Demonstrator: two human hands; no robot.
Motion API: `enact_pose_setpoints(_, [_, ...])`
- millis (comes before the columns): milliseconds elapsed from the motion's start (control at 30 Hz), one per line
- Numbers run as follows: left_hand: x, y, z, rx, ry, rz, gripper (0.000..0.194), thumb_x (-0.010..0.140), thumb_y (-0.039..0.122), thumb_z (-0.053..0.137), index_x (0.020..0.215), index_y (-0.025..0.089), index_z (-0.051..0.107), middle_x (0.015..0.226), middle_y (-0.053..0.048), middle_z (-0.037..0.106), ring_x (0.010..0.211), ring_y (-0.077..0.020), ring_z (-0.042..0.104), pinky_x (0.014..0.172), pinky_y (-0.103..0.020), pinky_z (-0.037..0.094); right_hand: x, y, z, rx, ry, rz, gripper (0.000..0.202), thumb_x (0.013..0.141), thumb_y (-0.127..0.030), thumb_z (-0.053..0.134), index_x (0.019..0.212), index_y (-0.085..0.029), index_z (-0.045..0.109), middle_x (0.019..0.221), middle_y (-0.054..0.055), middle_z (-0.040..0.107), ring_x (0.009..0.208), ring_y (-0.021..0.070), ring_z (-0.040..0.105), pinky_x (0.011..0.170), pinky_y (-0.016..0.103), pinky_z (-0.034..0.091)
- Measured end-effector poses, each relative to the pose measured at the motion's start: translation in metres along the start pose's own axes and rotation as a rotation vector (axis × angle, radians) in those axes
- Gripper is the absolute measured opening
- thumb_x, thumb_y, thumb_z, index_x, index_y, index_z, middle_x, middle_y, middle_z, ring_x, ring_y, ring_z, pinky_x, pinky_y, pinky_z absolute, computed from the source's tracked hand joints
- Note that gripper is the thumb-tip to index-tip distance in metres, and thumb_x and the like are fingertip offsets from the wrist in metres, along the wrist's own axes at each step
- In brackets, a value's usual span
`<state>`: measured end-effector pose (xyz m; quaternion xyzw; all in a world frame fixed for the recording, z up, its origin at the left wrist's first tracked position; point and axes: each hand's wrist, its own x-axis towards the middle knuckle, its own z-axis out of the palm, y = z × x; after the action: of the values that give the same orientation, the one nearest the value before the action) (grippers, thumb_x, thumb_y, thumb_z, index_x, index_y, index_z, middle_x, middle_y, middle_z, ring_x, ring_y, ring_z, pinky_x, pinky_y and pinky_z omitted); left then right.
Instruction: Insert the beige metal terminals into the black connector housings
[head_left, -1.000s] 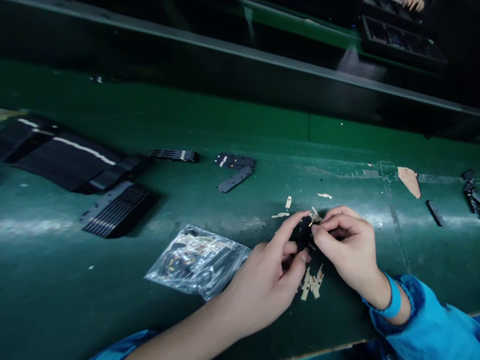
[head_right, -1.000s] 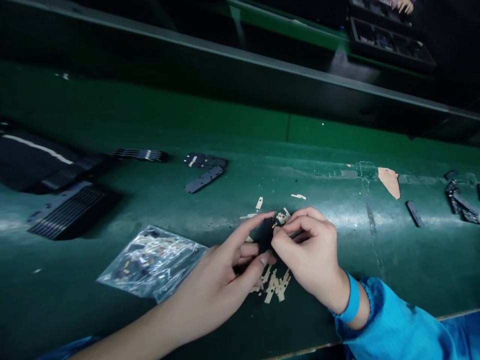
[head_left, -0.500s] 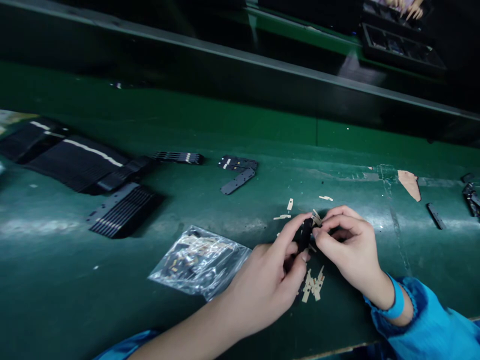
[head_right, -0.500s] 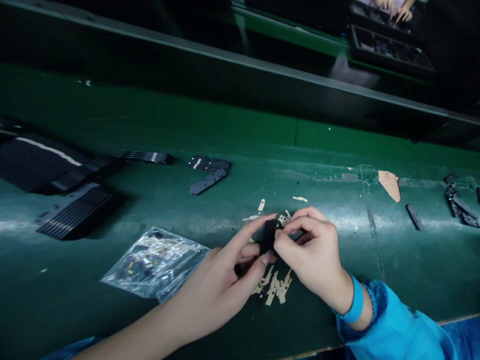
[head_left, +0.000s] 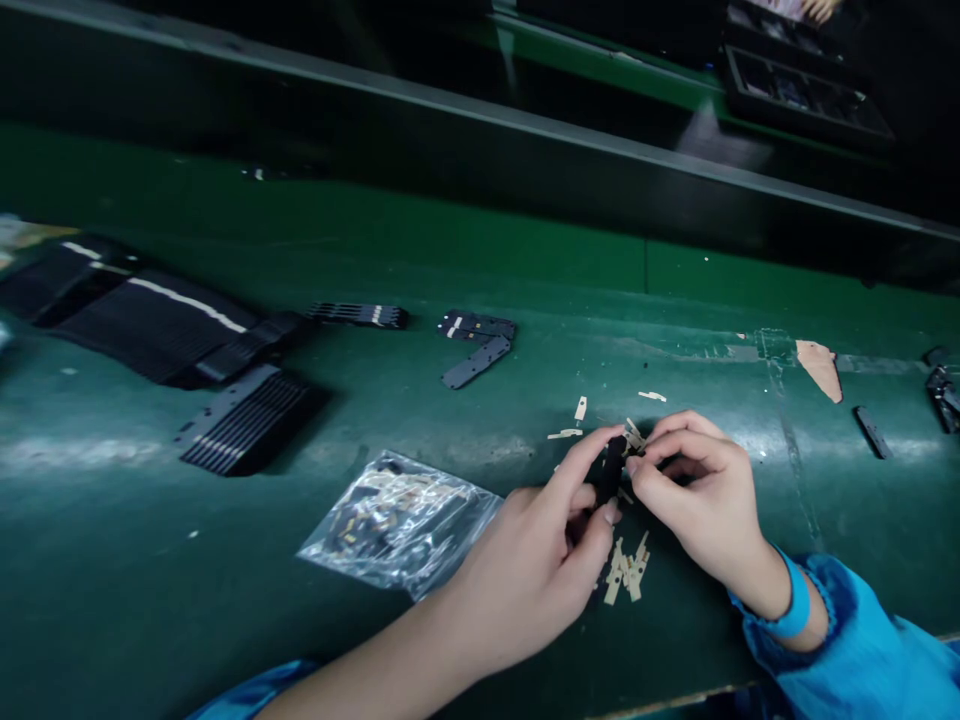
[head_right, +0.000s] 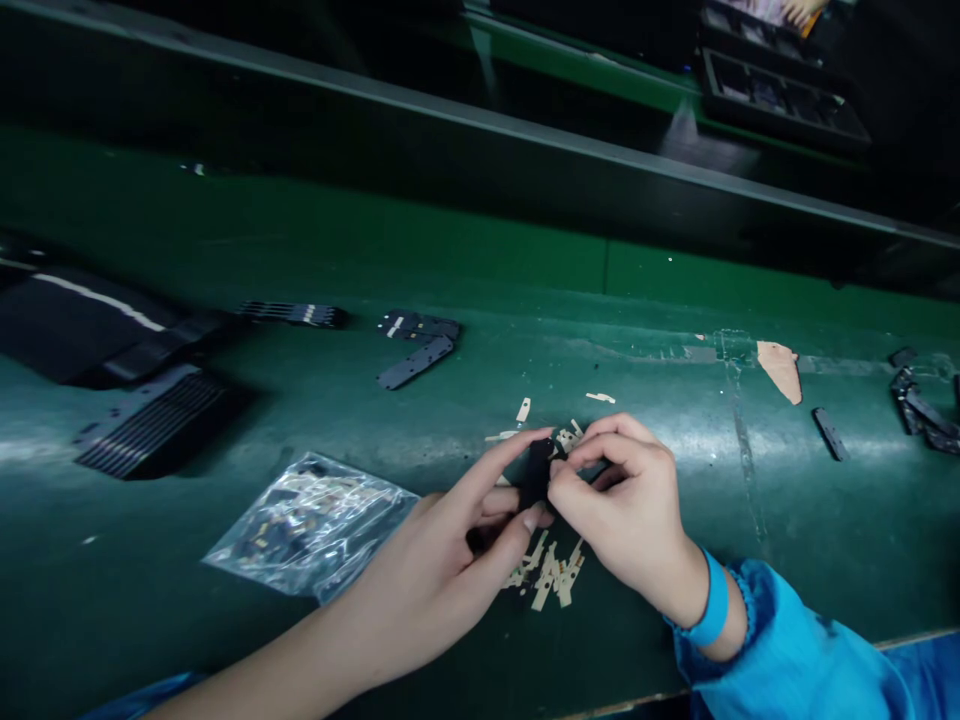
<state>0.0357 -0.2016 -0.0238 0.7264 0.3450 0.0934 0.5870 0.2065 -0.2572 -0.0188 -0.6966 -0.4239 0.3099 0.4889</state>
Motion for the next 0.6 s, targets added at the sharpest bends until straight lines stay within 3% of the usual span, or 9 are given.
enact_pose_setpoints(600, [-0.0002, 0.0025, -0.0044, 0.059, -0.045, 0.019, 0.055, 0.102, 0.026, 0.043, 0.156, 0.021, 0.036, 0.059, 0.008, 0.051, 0.045, -0.0134, 0.044, 0.044, -0.026, 0.026, 0.0088, 0.0001, -0.0088, 0.053, -0.099, 0.06, 0.012, 0.073, -0.017, 0.073, 0.062, -0.02, 0.07, 0.081, 0.002, 0.064, 0.064, 0.0135, 0.059, 0.049, 0.023, 0.042])
